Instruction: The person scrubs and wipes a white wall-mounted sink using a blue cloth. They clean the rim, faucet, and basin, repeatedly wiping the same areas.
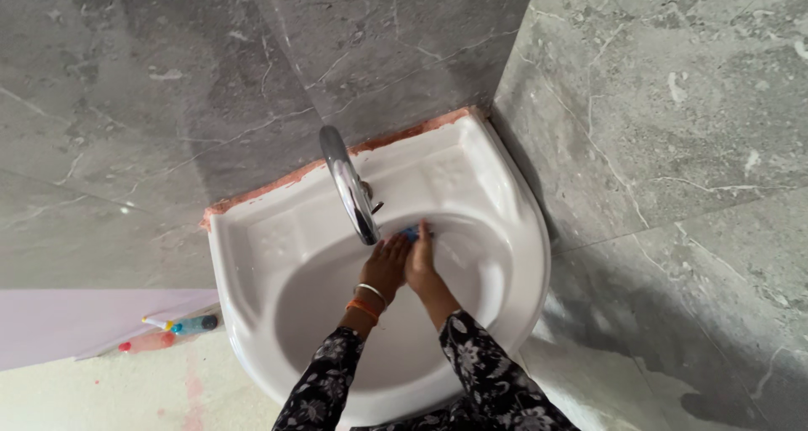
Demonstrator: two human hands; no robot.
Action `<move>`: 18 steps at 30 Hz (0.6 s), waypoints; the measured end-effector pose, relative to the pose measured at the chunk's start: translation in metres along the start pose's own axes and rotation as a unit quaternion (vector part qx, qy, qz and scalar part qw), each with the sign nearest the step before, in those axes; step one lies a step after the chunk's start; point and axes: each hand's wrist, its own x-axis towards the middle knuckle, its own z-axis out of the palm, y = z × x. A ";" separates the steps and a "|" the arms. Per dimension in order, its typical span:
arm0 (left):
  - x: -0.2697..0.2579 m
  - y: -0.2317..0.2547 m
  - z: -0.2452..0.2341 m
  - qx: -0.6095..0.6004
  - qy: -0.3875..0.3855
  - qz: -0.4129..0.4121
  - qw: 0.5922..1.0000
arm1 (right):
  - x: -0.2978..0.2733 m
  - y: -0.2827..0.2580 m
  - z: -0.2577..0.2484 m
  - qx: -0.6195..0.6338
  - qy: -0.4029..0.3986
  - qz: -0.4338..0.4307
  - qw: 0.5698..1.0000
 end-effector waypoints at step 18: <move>-0.144 -0.047 0.032 0.079 -0.044 -0.143 0.986 | -0.067 0.131 0.021 -0.624 -0.281 -0.077 0.725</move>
